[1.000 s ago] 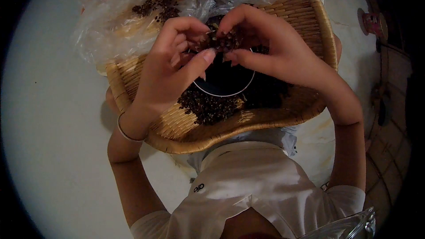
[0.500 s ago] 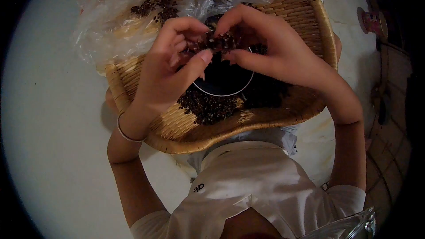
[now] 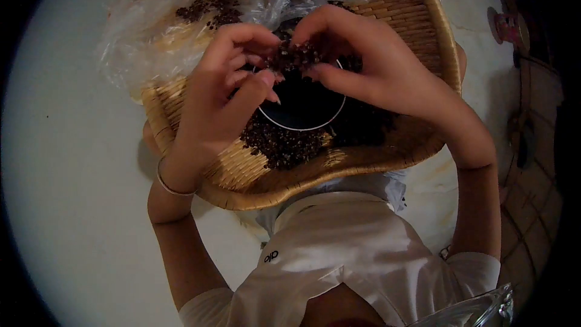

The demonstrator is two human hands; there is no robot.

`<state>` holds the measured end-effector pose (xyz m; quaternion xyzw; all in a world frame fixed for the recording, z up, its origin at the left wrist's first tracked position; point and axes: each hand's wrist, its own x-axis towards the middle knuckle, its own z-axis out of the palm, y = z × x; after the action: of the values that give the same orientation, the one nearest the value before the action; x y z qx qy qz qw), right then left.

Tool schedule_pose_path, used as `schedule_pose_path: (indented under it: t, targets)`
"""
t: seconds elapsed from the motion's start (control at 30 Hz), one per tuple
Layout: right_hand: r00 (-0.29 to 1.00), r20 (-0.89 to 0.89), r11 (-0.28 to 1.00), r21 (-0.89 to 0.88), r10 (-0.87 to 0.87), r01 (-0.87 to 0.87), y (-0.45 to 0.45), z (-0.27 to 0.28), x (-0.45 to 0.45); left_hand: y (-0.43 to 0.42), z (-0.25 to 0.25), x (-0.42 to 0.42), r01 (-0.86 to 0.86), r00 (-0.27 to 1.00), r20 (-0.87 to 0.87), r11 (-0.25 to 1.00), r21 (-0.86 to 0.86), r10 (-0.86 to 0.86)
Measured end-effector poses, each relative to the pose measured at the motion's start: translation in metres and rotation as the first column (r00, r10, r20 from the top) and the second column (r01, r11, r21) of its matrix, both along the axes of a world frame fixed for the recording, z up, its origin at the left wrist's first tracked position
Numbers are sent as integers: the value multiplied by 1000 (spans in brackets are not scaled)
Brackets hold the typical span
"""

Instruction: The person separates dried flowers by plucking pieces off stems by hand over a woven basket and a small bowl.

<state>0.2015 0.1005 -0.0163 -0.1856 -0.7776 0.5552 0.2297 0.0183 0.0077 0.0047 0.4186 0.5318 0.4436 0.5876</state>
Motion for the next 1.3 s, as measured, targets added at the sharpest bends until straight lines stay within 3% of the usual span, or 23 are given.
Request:
schedule_pose_path:
  t: [0.07, 0.13, 0.23, 0.73, 1.03, 1.1, 1.13, 1.2, 1.27, 1.3]
  targets:
    - [1000, -2, 1000, -4, -4, 4, 0, 0, 0, 0, 0, 0, -4, 999, 36, 1000, -2, 5]
    - [1000, -4, 1000, -9, -8, 8, 0, 1, 0, -1, -2, 1, -11, 986, -164, 999, 44, 18]
    - [1000, 13, 999, 32, -3, 3, 0, 2, 0, -1, -2, 1, -6, 963, -269, 999, 41, 17]
    - [999, 17, 993, 113, 28, -30, 1, 0, -2, 2, -10, -3, 25, 996, -83, 1000, 10, -24]
    - [999, 29, 999, 18, 40, -40, 2, 0, 0, 1, -10, -2, 21, 998, -58, 999, 43, -18]
    - [999, -43, 988, -146, 34, -40, 1, -2, 0, 0, -8, -3, 36, 997, -73, 999, 41, -33]
    - [999, -42, 989, -145, 34, -40, 1, -2, 1, 0, -7, -3, 52, 995, -88, 998, 37, -49]
    - [995, -87, 909, -410, 46, -78, 1, -2, 1, -1, -4, -1, 41, 994, -104, 998, 50, -36]
    - [993, -100, 872, -480, 56, -98, 2, 1, 1, -1, -4, 0, 30, 993, -120, 998, 61, -22]
    - [991, -114, 829, -547, 65, -117, 2, 2, 1, 0, -4, 0, 54, 977, -213, 993, 109, -30]
